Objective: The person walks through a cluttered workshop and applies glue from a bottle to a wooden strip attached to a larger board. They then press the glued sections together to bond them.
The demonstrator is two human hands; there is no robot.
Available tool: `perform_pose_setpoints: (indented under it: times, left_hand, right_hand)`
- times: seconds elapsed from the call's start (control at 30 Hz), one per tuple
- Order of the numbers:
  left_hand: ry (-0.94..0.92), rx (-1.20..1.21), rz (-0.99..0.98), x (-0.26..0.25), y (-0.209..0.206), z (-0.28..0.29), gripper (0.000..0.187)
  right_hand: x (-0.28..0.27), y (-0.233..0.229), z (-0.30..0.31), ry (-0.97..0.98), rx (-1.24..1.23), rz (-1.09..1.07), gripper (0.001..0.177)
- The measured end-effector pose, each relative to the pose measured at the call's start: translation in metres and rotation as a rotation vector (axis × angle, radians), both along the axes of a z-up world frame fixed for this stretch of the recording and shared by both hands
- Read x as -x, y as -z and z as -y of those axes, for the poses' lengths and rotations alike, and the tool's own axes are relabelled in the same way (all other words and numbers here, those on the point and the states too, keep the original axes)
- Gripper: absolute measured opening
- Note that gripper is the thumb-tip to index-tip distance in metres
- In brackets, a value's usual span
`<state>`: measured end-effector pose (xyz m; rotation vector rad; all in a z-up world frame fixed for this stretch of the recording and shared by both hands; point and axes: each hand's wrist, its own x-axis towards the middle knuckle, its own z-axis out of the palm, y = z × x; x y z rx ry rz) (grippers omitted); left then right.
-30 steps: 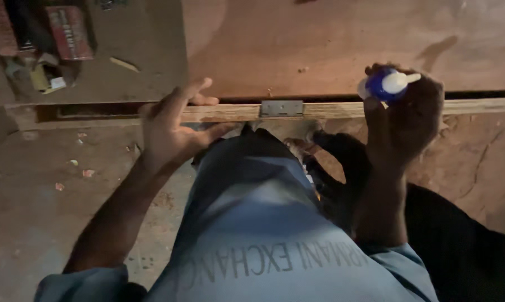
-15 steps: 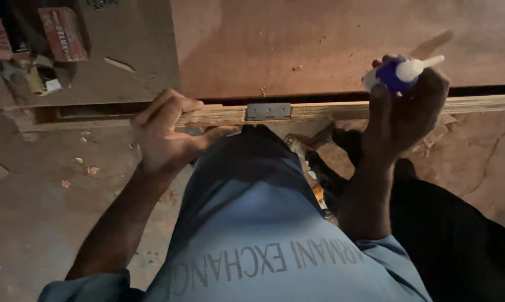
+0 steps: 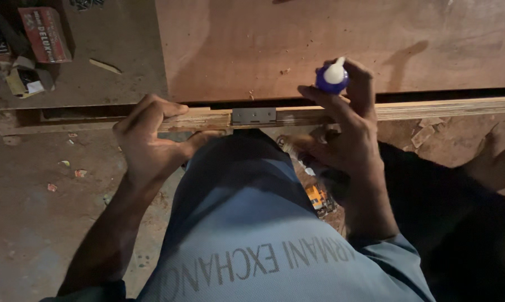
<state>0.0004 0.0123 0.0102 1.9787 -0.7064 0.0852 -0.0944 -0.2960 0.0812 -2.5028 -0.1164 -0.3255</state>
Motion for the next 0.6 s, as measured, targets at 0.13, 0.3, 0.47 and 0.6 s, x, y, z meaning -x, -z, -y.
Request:
perform_pose_setpoints:
  times: [0.13, 0.3, 0.47, 0.6]
  left_hand:
    - [0.002, 0.003, -0.034, 0.001, 0.003, -0.001, 0.052]
    - [-0.018, -0.006, 0.021, 0.002, 0.001, -0.001, 0.054]
    - [-0.02, -0.014, 0.011, 0.003, -0.005, -0.002, 0.052]
    - [-0.039, -0.023, 0.022, 0.004, -0.01, 0.0, 0.053]
  right_hand:
    - [-0.006, 0.001, -0.011, -0.006, 0.068, 0.028, 0.064]
    - [-0.002, 0.021, -0.014, 0.014, 0.134, 0.089, 0.039]
    - [-0.003, 0.037, -0.008, -0.027, 0.192, 0.255, 0.046]
    - [-0.008, 0.038, -0.008, -0.081, 0.155, 0.277, 0.042]
